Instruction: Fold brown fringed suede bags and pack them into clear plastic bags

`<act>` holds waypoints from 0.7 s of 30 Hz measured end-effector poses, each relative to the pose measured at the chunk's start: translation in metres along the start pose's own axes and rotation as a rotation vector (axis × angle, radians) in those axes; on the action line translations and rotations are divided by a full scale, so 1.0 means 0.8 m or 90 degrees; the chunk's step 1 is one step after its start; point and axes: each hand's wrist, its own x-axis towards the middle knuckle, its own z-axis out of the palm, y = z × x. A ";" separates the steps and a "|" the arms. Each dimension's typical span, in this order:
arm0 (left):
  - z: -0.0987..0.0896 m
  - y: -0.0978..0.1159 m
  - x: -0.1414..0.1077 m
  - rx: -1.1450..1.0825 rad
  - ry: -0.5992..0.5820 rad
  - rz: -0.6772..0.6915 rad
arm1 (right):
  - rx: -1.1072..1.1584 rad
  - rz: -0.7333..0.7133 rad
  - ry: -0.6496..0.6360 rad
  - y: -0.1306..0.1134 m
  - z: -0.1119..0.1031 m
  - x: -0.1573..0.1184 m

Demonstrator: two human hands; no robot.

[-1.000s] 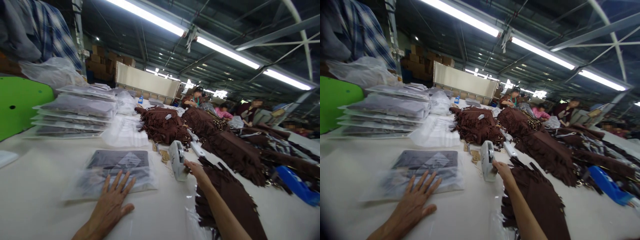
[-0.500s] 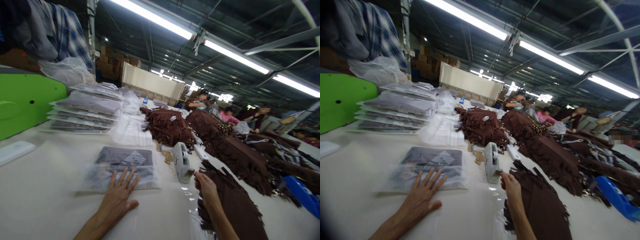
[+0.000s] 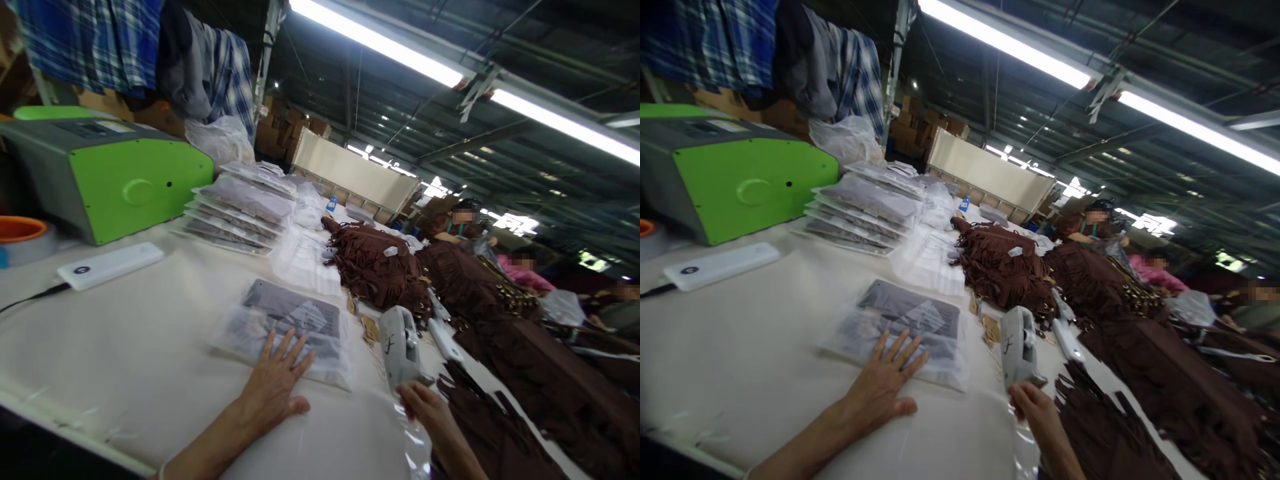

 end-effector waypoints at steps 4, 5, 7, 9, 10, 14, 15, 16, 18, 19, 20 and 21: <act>-0.001 0.000 0.000 -0.011 -0.012 -0.006 | -0.239 -0.188 -0.308 -0.118 0.044 0.016; -0.001 0.000 0.000 -0.015 -0.011 -0.006 | -0.342 -0.245 -0.356 -0.145 0.056 0.025; 0.000 0.000 0.000 -0.021 -0.011 -0.007 | -0.578 -0.356 -0.384 -0.188 0.083 0.047; 0.001 0.001 0.000 -0.026 -0.014 -0.016 | -0.700 -0.412 -0.387 -0.216 0.113 0.071; 0.001 0.001 0.000 -0.031 -0.016 -0.018 | -0.733 -0.428 -0.392 -0.224 0.129 0.082; -0.001 0.002 0.001 -0.066 -0.026 -0.017 | -0.818 -0.480 -0.406 -0.235 0.186 0.114; -0.001 0.002 0.001 -0.074 -0.032 -0.019 | -0.833 -0.492 -0.404 -0.234 0.197 0.118; -0.001 0.002 0.001 -0.080 -0.038 -0.024 | -0.845 -0.504 -0.400 -0.232 0.206 0.120; 0.000 0.003 0.002 -0.086 -0.042 -0.029 | -0.864 -0.524 -0.393 -0.227 0.219 0.123; 0.001 0.003 0.002 -0.087 -0.036 -0.031 | -0.872 -0.532 -0.388 -0.224 0.222 0.123; 0.002 0.003 0.002 -0.087 -0.028 -0.032 | -0.880 -0.538 -0.383 -0.221 0.224 0.123; 0.003 0.004 0.002 -0.087 -0.023 -0.031 | -0.888 -0.541 -0.375 -0.218 0.225 0.123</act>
